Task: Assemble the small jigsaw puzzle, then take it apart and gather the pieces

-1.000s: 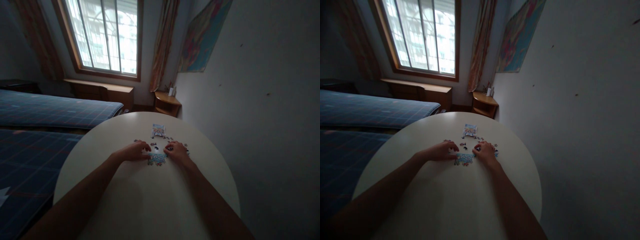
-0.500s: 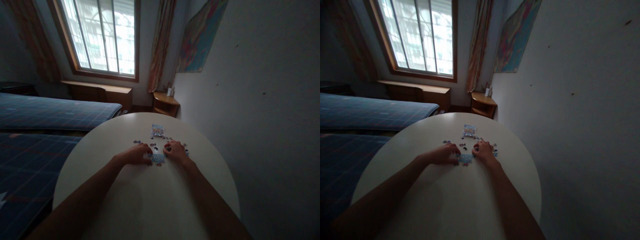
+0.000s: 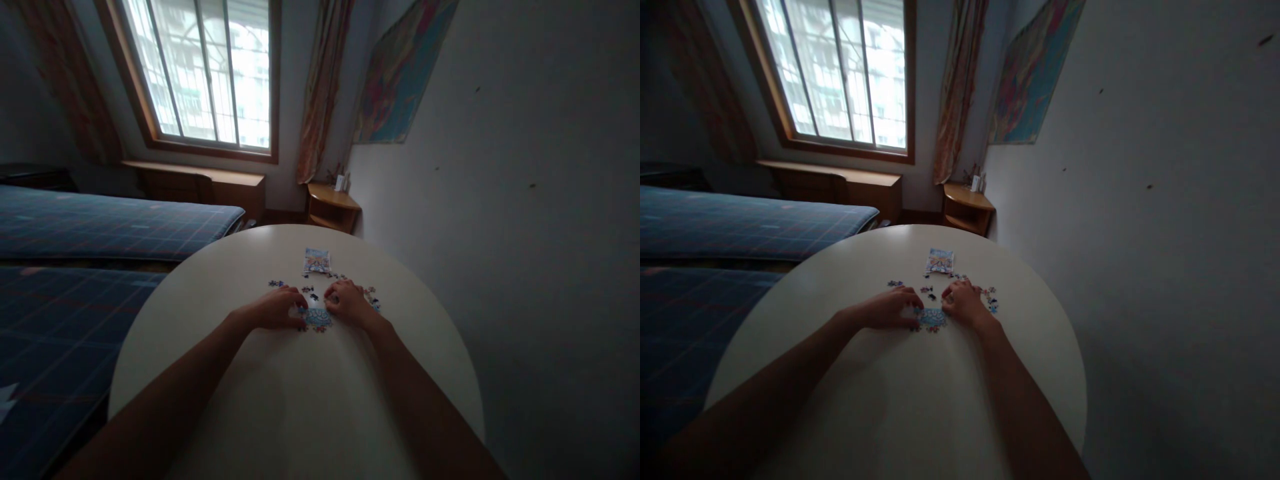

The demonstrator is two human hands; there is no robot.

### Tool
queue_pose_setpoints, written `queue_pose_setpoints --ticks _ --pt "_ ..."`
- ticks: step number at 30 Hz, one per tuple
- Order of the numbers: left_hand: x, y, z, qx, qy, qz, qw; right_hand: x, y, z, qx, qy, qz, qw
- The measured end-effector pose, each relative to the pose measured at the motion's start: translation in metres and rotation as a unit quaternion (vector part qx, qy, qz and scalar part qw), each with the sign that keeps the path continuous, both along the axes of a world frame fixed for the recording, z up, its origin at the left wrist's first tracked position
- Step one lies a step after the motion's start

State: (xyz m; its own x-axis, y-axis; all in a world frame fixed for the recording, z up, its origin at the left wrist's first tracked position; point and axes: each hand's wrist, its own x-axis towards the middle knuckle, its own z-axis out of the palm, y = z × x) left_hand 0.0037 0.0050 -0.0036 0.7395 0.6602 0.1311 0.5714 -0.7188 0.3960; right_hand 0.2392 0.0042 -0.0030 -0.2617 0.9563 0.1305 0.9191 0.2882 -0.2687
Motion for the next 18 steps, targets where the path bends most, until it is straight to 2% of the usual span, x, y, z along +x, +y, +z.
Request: queue_pose_setpoints --ticks 7,13,18 --pt "0.001 -0.001 0.002 -0.004 0.003 0.004 1.000 -0.002 -0.002 -0.001 0.008 0.035 0.013 0.999" --pt "0.001 -0.003 0.002 -0.008 0.002 0.008 1.000 0.002 -0.008 0.001 0.001 0.163 0.070 0.984" --pt "0.000 -0.004 0.005 -0.009 0.001 0.009 1.000 -0.001 -0.026 0.002 -0.046 0.222 0.113 0.967"
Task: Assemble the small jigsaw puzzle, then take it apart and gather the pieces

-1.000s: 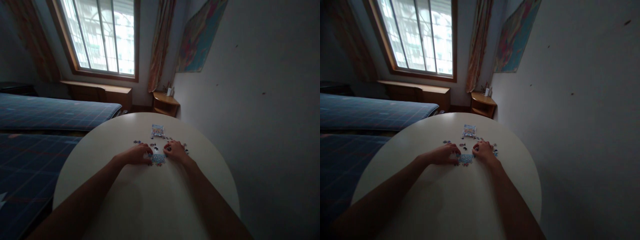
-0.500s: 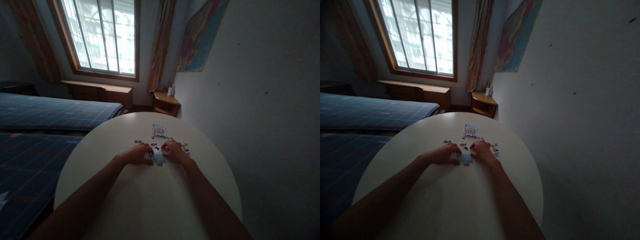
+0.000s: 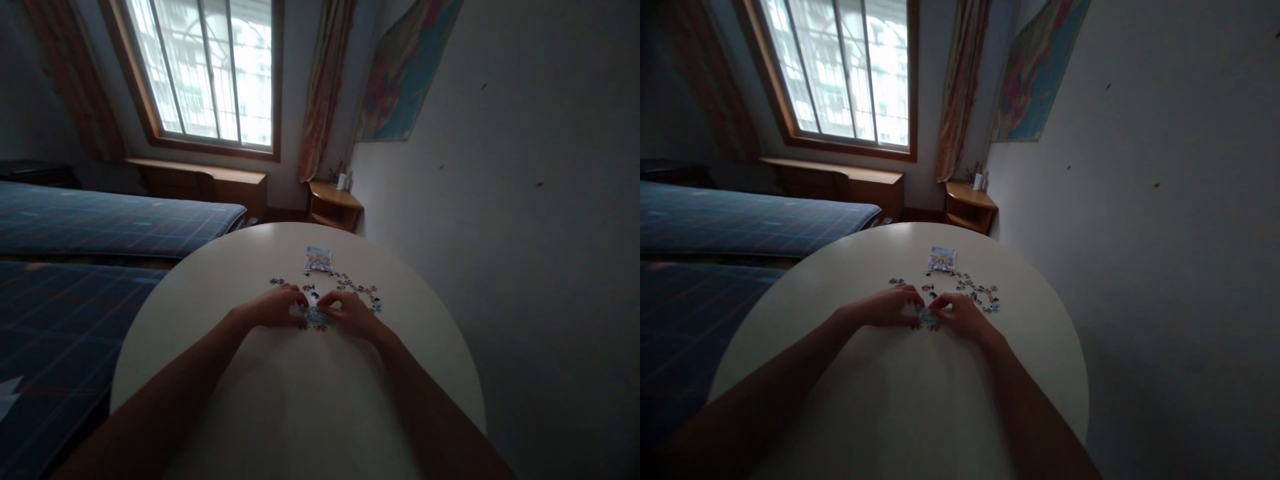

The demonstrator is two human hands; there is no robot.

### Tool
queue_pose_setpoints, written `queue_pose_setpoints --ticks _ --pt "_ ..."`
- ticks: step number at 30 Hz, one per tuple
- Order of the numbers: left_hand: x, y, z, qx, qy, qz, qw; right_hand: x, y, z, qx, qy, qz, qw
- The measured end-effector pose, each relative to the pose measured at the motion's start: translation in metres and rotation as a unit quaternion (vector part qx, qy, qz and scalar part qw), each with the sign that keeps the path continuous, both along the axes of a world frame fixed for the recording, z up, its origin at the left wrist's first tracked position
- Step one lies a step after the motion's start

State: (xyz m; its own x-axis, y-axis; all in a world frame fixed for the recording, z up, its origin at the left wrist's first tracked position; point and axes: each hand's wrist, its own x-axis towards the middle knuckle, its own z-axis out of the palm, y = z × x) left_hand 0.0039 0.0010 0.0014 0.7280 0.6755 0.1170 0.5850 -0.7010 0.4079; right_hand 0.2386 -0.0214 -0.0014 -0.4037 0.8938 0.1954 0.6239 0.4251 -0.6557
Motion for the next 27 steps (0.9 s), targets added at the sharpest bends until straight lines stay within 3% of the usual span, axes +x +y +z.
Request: queue_pose_setpoints --ticks 7,27 --pt "0.000 0.000 0.000 0.010 0.000 -0.007 1.000 -0.014 -0.019 0.003 -0.012 -0.026 0.039 0.999" --pt "0.000 0.002 -0.003 0.008 -0.012 -0.012 1.000 -0.023 -0.024 0.007 0.039 -0.077 0.021 0.996"
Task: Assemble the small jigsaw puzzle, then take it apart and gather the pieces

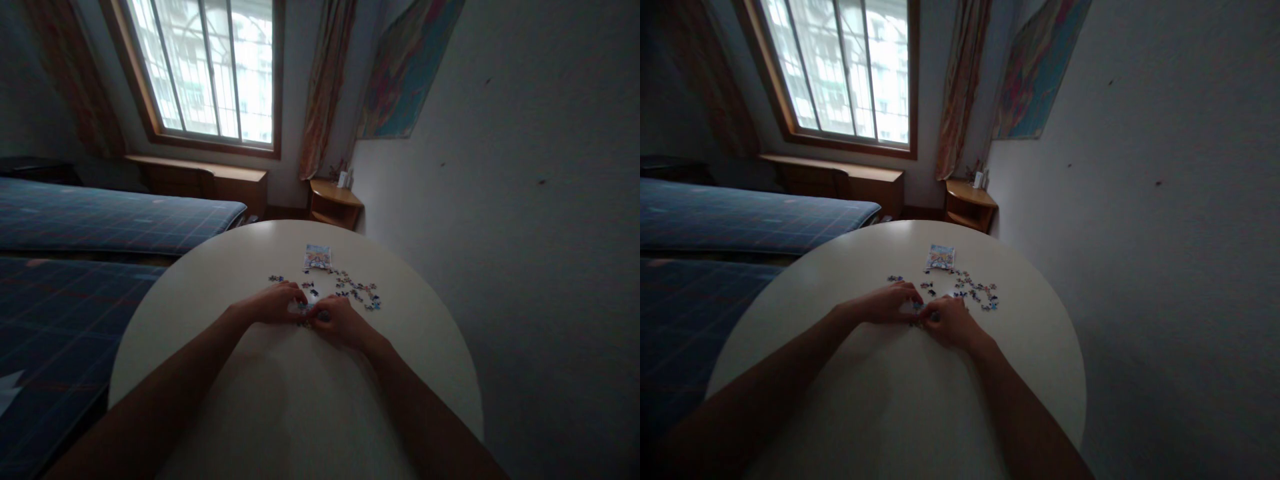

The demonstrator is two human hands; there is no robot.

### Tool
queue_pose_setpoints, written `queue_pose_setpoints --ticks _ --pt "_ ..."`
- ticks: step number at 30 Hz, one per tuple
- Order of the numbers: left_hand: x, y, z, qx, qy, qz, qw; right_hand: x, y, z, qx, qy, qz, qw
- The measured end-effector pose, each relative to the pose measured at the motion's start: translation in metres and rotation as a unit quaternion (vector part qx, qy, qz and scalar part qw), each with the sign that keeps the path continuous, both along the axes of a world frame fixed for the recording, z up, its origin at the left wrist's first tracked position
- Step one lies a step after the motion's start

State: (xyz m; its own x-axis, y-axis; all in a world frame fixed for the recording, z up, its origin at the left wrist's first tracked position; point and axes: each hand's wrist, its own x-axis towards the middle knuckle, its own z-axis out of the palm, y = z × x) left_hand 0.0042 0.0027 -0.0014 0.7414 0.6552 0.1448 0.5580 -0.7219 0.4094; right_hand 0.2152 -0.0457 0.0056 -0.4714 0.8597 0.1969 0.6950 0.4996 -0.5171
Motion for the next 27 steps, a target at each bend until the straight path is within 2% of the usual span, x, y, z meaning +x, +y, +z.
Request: queue_pose_setpoints --ticks 15,27 --pt "0.0003 -0.0022 0.0030 0.008 0.006 0.001 1.000 -0.0036 -0.0009 -0.0031 0.012 -0.006 -0.021 1.000" --pt "0.0014 -0.0035 0.0061 0.010 0.021 -0.001 1.000 0.0016 -0.0007 -0.0021 -0.012 0.013 0.008 1.000"
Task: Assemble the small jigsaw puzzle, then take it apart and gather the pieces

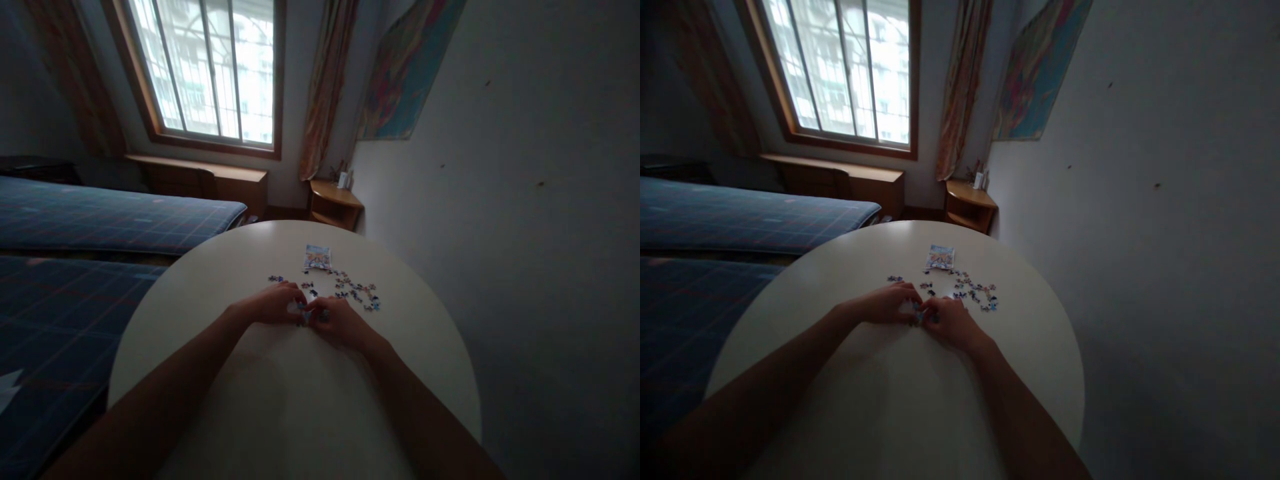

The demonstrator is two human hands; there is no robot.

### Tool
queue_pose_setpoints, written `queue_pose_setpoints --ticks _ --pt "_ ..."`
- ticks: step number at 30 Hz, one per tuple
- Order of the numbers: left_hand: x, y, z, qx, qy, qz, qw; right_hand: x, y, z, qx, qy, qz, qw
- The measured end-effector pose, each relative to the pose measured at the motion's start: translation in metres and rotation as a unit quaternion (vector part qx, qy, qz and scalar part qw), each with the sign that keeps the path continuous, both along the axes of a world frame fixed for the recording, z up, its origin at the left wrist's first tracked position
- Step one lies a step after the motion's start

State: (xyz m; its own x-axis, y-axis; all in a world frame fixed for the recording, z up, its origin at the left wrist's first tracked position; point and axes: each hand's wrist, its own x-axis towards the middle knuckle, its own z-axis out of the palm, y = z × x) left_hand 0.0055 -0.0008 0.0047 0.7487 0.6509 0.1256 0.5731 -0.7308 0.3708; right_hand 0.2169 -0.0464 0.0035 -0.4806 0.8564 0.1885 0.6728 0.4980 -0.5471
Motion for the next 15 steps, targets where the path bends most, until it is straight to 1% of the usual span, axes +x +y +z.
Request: queue_pose_setpoints --ticks 5,9,11,15 --pt "-0.001 0.002 -0.003 0.005 0.001 0.000 1.000 0.007 0.006 -0.002 0.007 0.028 0.004 1.000" --pt "-0.002 0.002 -0.004 0.004 0.000 0.005 1.000 0.022 0.014 -0.001 0.058 0.065 -0.048 0.995" --pt "-0.002 0.001 -0.003 0.002 0.002 0.008 1.000 0.030 0.018 -0.001 0.073 0.051 -0.067 0.994" --pt "-0.001 0.000 -0.002 0.002 0.001 0.007 1.000 0.044 0.024 -0.001 0.084 -0.010 -0.103 0.991"
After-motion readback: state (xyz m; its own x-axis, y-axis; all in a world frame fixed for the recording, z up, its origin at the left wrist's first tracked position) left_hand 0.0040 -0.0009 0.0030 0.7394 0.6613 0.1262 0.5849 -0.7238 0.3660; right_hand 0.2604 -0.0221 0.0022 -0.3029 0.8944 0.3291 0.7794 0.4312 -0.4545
